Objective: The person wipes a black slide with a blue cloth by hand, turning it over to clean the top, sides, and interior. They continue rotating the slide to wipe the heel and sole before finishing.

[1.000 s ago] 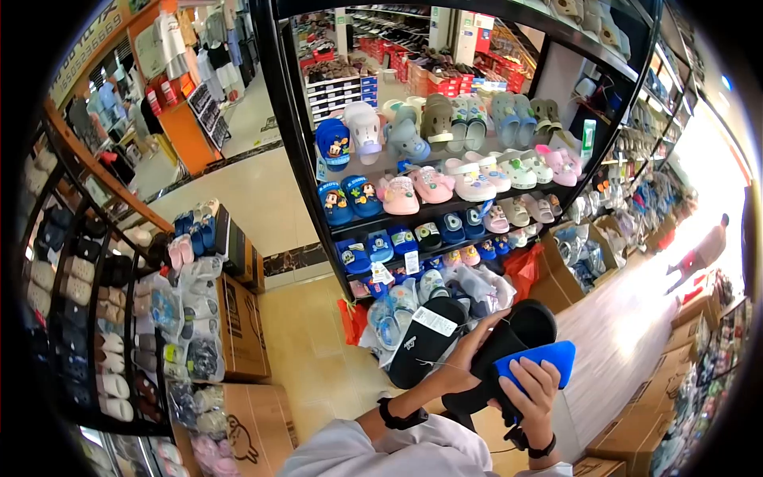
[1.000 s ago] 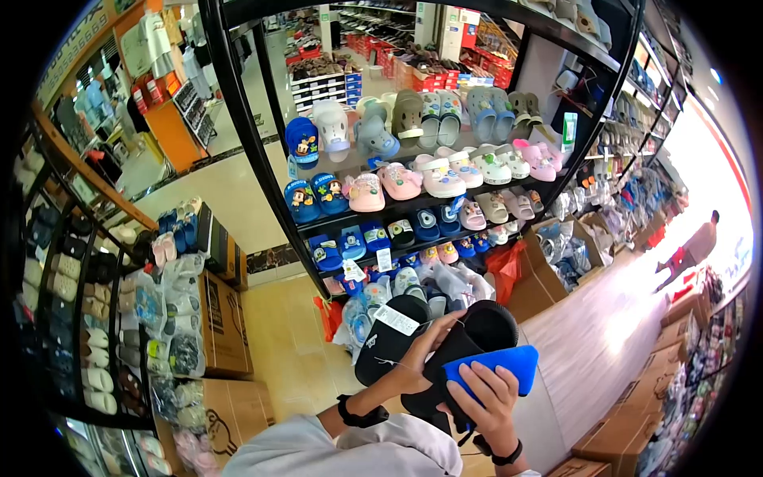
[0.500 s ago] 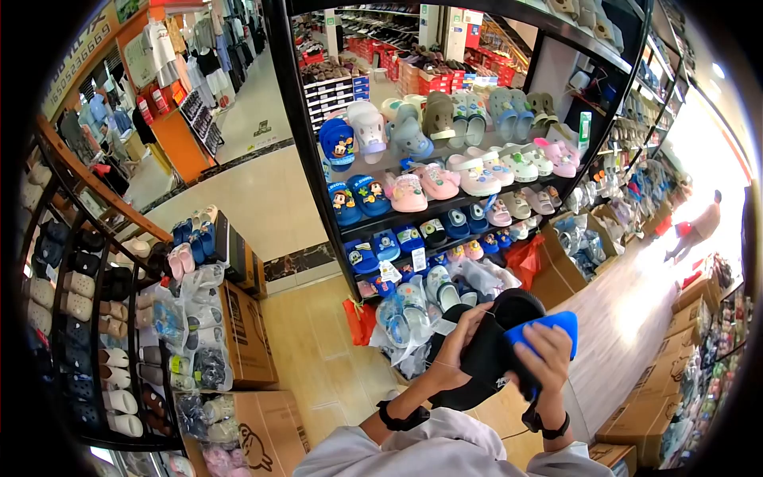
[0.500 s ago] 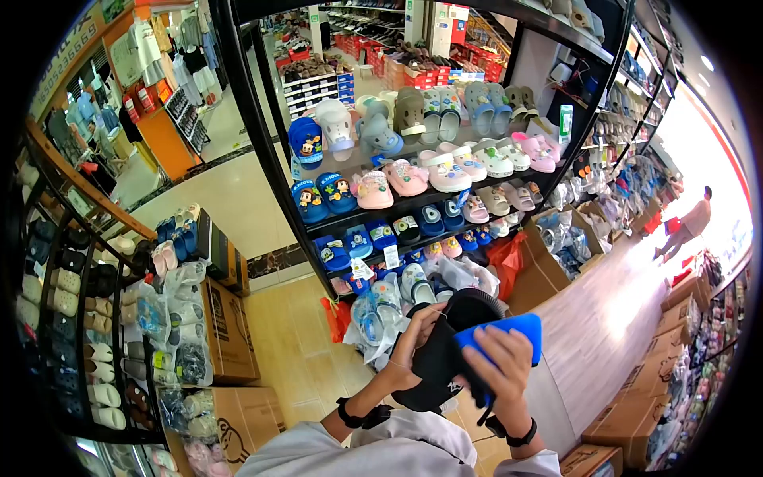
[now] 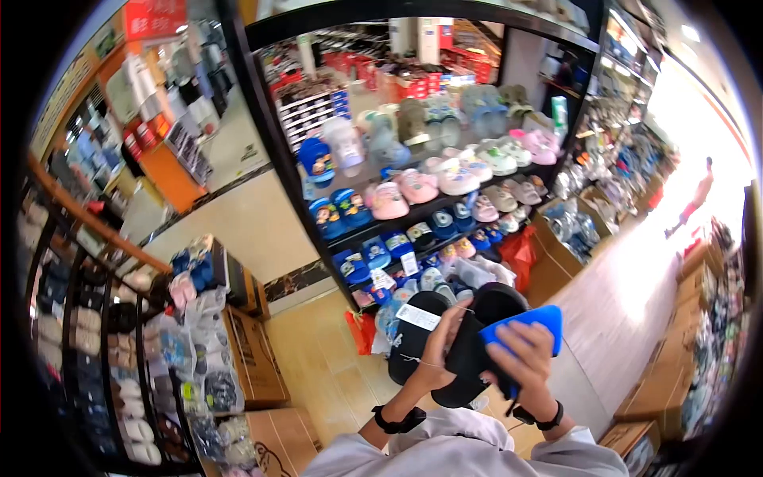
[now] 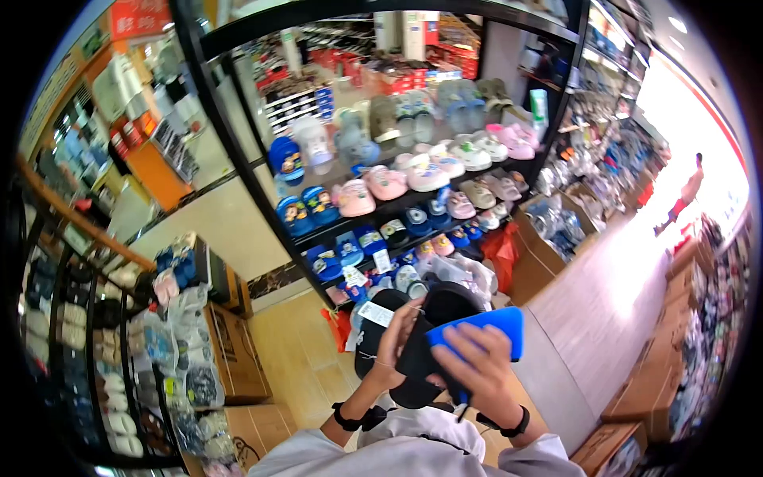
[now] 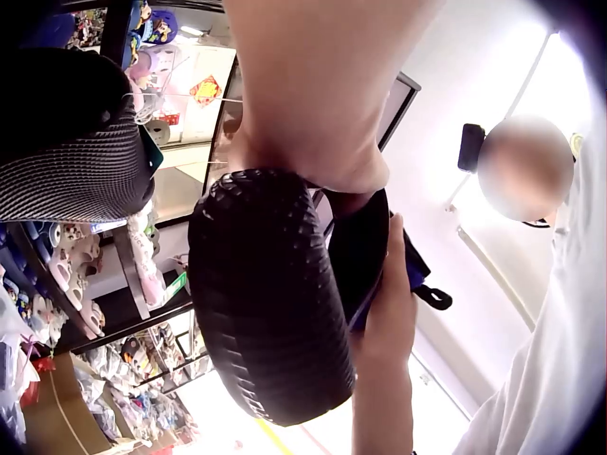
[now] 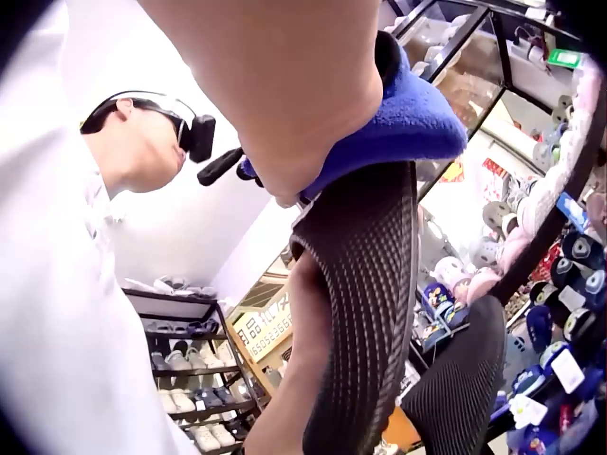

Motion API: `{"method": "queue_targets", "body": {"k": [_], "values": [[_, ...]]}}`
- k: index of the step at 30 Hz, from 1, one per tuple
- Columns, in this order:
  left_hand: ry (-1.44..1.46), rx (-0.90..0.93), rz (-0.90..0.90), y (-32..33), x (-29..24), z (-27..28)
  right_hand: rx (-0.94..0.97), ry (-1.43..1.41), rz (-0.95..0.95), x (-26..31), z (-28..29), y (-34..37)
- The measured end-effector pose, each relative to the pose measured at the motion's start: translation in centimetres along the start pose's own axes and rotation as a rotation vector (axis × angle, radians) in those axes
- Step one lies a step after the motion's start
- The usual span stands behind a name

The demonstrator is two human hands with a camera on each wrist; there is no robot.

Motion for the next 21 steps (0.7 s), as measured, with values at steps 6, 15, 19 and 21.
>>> {"method": "queue_targets", "body": {"k": [6,15,19,21], "values": [[0.133,0.029,0.046,0.0,-0.4,-0.2,-0.016,0.063,0.172,1.4,-0.4,0.9],[0.037,0.016,0.15,-1.7,1.7,-3.0,-0.092,0.104,0.145,1.6,-0.3,4.3],[-0.032,0.041,0.074,-2.4,1.2,-5.2,-0.121,0.003,0.025,-1.1,1.8,5.6],[-0.104,0.108,0.029,-3.1,1.3,-6.0,-0.186,-0.064,-0.13,-2.2,2.8,6.2]]}}
Point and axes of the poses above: each hand's wrist, its own y-axis away from the middle knuckle, its own z-axis out of the back of the hand, x = y × z, the point moved 3 cm from there along -y, towards the middle knuckle, and after that the axes turned 15 degrees about x, right-handed, at the moved point
